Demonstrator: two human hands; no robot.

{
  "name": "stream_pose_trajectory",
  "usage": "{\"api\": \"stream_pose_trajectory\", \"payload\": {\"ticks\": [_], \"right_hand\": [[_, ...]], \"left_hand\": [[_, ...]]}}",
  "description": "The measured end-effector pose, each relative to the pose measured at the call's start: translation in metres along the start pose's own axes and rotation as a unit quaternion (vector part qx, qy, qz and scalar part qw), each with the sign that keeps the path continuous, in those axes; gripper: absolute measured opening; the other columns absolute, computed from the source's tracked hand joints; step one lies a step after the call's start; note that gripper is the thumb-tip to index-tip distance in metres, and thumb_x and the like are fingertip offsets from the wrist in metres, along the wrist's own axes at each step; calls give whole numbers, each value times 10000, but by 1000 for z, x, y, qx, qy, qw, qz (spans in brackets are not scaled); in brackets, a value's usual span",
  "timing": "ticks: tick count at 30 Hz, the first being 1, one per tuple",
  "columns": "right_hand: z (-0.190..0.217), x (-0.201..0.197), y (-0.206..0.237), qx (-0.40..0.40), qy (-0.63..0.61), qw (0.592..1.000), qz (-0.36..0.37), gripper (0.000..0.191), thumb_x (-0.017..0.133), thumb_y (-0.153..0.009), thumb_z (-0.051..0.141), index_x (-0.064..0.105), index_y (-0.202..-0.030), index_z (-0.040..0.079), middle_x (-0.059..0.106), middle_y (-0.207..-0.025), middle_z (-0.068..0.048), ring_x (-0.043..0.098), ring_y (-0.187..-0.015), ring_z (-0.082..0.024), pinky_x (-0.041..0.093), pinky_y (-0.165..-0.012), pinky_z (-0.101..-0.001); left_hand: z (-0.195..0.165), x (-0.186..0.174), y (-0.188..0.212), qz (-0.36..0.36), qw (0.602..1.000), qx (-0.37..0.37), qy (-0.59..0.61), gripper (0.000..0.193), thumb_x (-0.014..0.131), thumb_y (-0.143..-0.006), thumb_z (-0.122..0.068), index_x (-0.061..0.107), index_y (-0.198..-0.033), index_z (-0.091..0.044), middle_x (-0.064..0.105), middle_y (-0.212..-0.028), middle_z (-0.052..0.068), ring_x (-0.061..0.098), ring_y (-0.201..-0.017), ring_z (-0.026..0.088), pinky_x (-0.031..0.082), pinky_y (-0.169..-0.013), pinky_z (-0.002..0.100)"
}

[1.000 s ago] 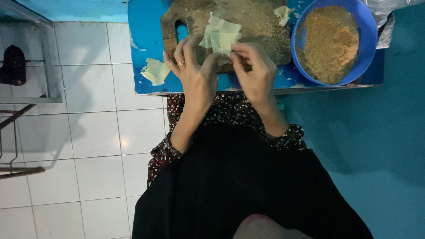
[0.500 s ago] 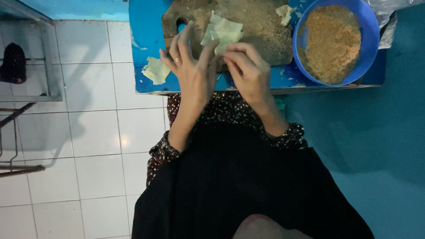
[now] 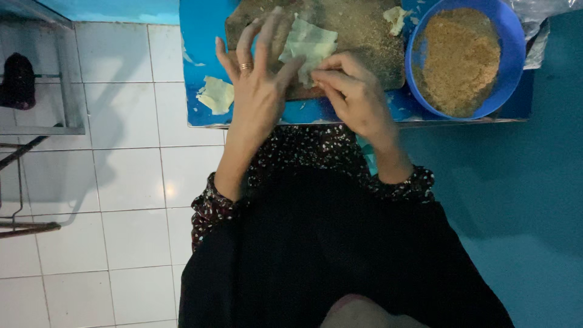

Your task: The person sits at a small blue table and folds thin square dough wrappers one at a time on a wooden cutting board, peeling wrappers apart from a stack and folding them over by hand. A blue bowl of brown crumbly filling sits beside the board, and folded wrappers accumulate on the table.

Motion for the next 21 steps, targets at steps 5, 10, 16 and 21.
{"api": "stream_pose_trajectory", "payload": {"ticks": [5,10,16,21], "right_hand": [[-5,-3,-3,-38,7,999,11,206,731,-1011,32,751,-1215,12,657,-1169,-110,691,-1028,-228,589,-861,-330],[-6,-6,-8,-52,19,997,53,206,725,-1025,49,748,-1228,25,659,-1159,-110,689,-1009,-225,586,-850,-333],[-4,-10,-13,-78,16,994,81,225,733,-1011,64,738,-1229,11,660,-1149,-114,693,-989,-223,588,-838,-329],[-1,-8,-10,-78,43,995,46,237,777,-973,78,745,-1198,10,674,-1140,-108,697,-987,-220,592,-817,-322]], "left_hand": [[4,-8,-6,0,999,37,-15,66,718,-986,-123,710,-923,-139,362,-1679,27,320,-1544,297,33,-1261,706],[13,-20,-12,14,994,104,8,16,726,-983,-107,711,-976,-107,409,-1632,39,353,-1505,294,96,-1256,668],[18,-32,-8,32,990,132,44,137,739,-911,-81,766,-1045,-88,432,-1585,87,374,-1498,343,142,-1284,686],[16,-31,-2,20,995,85,49,97,762,-947,-77,774,-1037,-113,424,-1604,84,372,-1489,325,133,-1290,665]]}}
Point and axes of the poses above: each hand's wrist, its own y-axis away from the middle knuckle, its own x-axis out of the palm, z = x × y, the point moved 5 cm from there along -y, towards the middle knuckle
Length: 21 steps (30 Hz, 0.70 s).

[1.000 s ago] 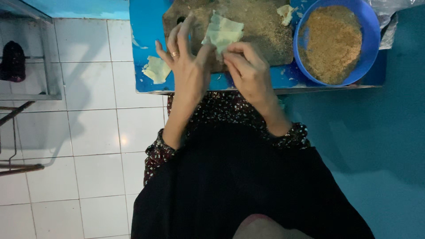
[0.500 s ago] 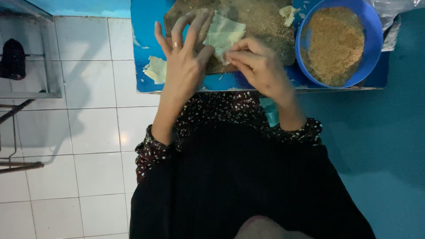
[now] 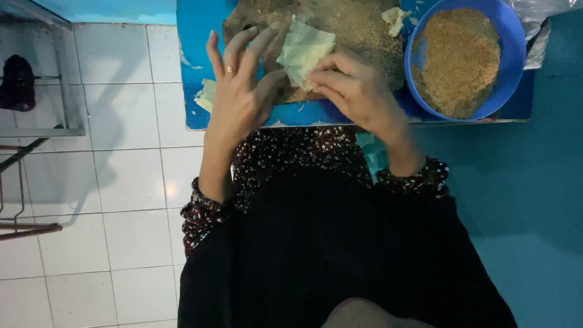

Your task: The person sits at a small blue table and folds thin square dough wrappers one at a time on a wooden cutting board, peeling wrappers apart from a stack and folding them over by hand. A blue bowl of brown crumbly filling sits beside the board, and folded wrappers accumulate on the table.

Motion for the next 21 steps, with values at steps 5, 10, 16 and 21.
{"api": "stream_pose_trajectory", "payload": {"ticks": [5,10,16,21], "right_hand": [[5,3,5,3,4,999,-37,208,784,-978,65,751,-1180,30,674,-1156,-92,701,-1029,-224,609,-875,-324],[9,3,8,17,12,997,-70,212,792,-967,39,756,-1174,14,691,-1160,-103,700,-1032,-240,606,-863,-344],[19,6,12,35,68,991,-112,244,791,-917,-18,759,-1156,16,722,-1167,-105,699,-1020,-268,601,-834,-361],[25,4,14,48,65,985,-155,244,784,-896,-37,748,-1128,30,752,-1136,-107,702,-988,-277,584,-831,-394]], "left_hand": [[-5,3,12,-49,995,-90,18,64,818,-972,-154,772,-1008,-127,376,-1644,81,342,-1516,337,122,-1274,673],[-18,14,21,-98,977,-190,18,69,855,-976,-177,798,-1013,-165,355,-1655,69,323,-1509,328,113,-1243,692],[-33,25,22,-116,970,-213,24,55,847,-975,-172,820,-1022,-165,359,-1638,69,327,-1511,323,88,-1237,686],[-34,27,23,-109,966,-231,37,55,840,-978,-162,815,-1026,-157,384,-1624,60,341,-1507,321,81,-1247,694]]}}
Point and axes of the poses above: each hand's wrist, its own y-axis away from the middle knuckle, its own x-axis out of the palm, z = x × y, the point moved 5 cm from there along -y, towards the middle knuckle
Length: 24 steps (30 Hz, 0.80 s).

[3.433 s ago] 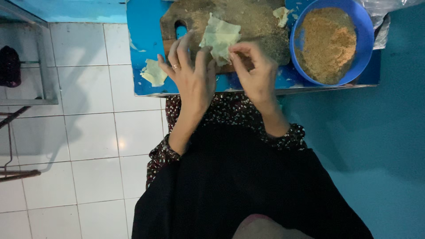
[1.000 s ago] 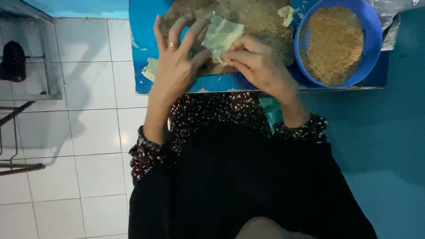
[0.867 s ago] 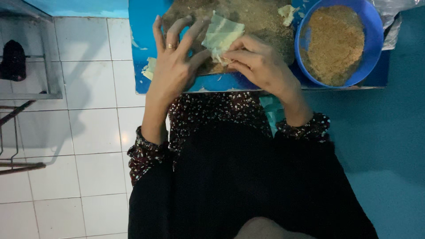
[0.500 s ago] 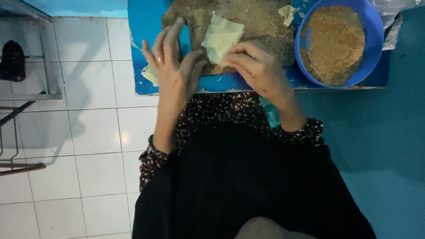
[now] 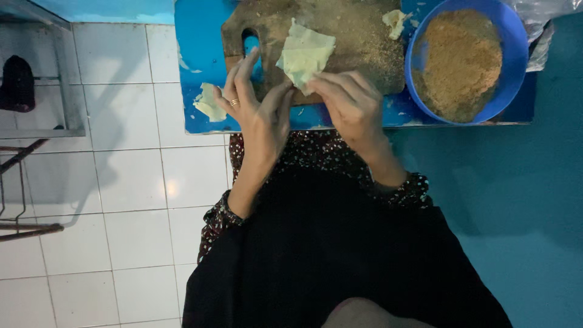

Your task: The person sits at a small blue table and folds thin square dough wrappers one at a time on a wooden cutting board, peeling wrappers apart from a stack and folding them over by hand. A blue bowl of brown crumbly filling sits beside the board, and folded wrappers accumulate on the table.

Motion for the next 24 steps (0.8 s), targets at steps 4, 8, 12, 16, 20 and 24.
{"api": "stream_pose_trajectory", "payload": {"ticks": [4,8,12,16,20,24], "right_hand": [[-2,-2,-2,45,-55,997,-36,244,823,-922,-44,736,-1143,14,752,-1052,-105,720,-924,-240,575,-775,-364],[-5,-1,-2,66,-86,993,-48,249,834,-913,-58,733,-1131,9,748,-1034,-111,726,-917,-230,582,-762,-351],[-9,2,-1,63,-88,994,-33,241,829,-930,-45,734,-1141,20,754,-1056,-98,714,-940,-223,577,-766,-345],[-10,5,-1,30,-30,999,-12,247,825,-918,4,759,-1151,51,740,-1030,-85,669,-930,-235,543,-754,-351],[-11,6,-1,17,-18,1000,-2,245,806,-947,13,760,-1183,53,735,-1036,-76,663,-940,-231,539,-773,-359],[-12,6,-3,16,-16,1000,14,234,799,-977,29,743,-1203,50,751,-1061,-71,668,-939,-217,529,-778,-370]], "left_hand": [[2,0,-1,-6,1000,-11,-7,54,834,-972,-153,813,-1021,-154,383,-1618,62,351,-1497,325,81,-1233,702],[3,2,-1,4,1000,-10,-1,51,831,-989,-147,811,-1036,-154,386,-1622,61,352,-1501,325,95,-1231,689],[4,2,-1,0,1000,-11,4,57,840,-972,-154,808,-1019,-165,400,-1604,56,360,-1488,316,99,-1239,680],[4,3,-1,-19,1000,-5,7,75,849,-965,-172,804,-1025,-172,407,-1588,59,357,-1481,319,93,-1248,665],[8,1,-1,-30,999,-26,12,114,834,-1041,-190,787,-1140,-156,389,-1622,79,355,-1471,299,186,-1215,568],[6,0,-2,-31,999,-18,-19,88,843,-980,-175,785,-1046,-168,393,-1605,95,343,-1503,328,131,-1211,636]]}}
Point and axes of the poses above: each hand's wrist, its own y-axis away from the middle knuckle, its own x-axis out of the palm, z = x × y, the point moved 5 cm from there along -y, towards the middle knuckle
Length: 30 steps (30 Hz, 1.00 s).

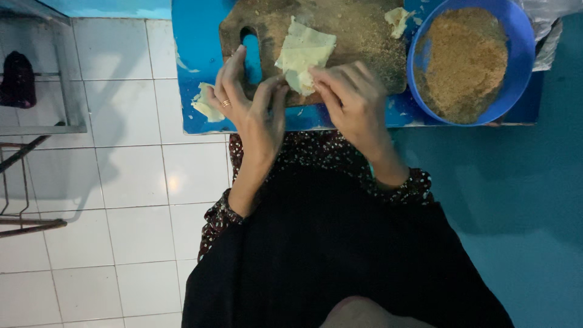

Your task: The person sits at a small blue table and folds thin square dough wrappers one at a time on a wooden cutting board, peeling wrappers apart from a stack and folding them over by hand. A blue bowl of brown crumbly filling sits beside the board, and folded wrappers accumulate on the table.

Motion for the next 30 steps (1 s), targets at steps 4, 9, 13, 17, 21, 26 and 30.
{"api": "stream_pose_trajectory", "payload": {"ticks": [4,9,13,17,21,26,30], "right_hand": [[0,-1,-4,-8,16,1000,23,239,813,-971,69,730,-1194,47,744,-1052,-82,659,-952,-247,532,-806,-384],[1,-3,-8,-8,6,1000,15,220,834,-946,71,732,-1140,49,735,-1034,-68,662,-953,-250,526,-808,-401],[2,-3,-10,-8,7,1000,24,226,834,-953,72,739,-1156,47,692,-1004,-86,639,-928,-259,522,-787,-394],[0,-4,-16,28,-4,998,50,188,789,-990,97,743,-1169,66,687,-1019,-80,644,-940,-258,526,-778,-382],[0,-2,-23,61,-5,996,65,129,771,-1026,133,745,-1145,89,689,-996,-54,654,-909,-240,521,-765,-386],[0,10,-26,68,-15,996,49,110,792,-991,146,712,-1025,79,665,-947,-54,668,-803,-187,517,-683,-351],[-8,16,-22,86,-54,993,52,128,762,-1018,118,654,-1022,50,666,-965,-40,698,-789,-143,540,-670,-305]], "left_hand": [[-4,0,-4,3,1000,11,-13,130,873,-947,-208,765,-1004,-165,367,-1606,97,328,-1496,340,119,-1216,676],[-9,1,-6,7,1000,17,-19,178,892,-935,-236,753,-1016,-160,339,-1630,95,309,-1511,347,106,-1226,693],[-10,7,-6,13,1000,16,-21,146,875,-937,-214,750,-997,-167,353,-1633,64,320,-1508,337,106,-1228,714],[-9,11,-5,8,1000,4,-14,106,848,-957,-184,744,-968,-166,388,-1613,30,353,-1501,313,128,-1237,719],[-9,12,-5,11,1000,10,-4,91,828,-972,-168,739,-960,-159,401,-1595,45,362,-1492,319,129,-1232,722],[-11,12,-7,23,999,29,-1,63,774,-1011,-156,725,-972,-163,377,-1604,78,343,-1500,336,84,-1238,738],[-11,13,-11,57,997,41,-40,98,720,-1039,-128,665,-960,-143,381,-1618,75,347,-1516,325,66,-1253,735]]}}
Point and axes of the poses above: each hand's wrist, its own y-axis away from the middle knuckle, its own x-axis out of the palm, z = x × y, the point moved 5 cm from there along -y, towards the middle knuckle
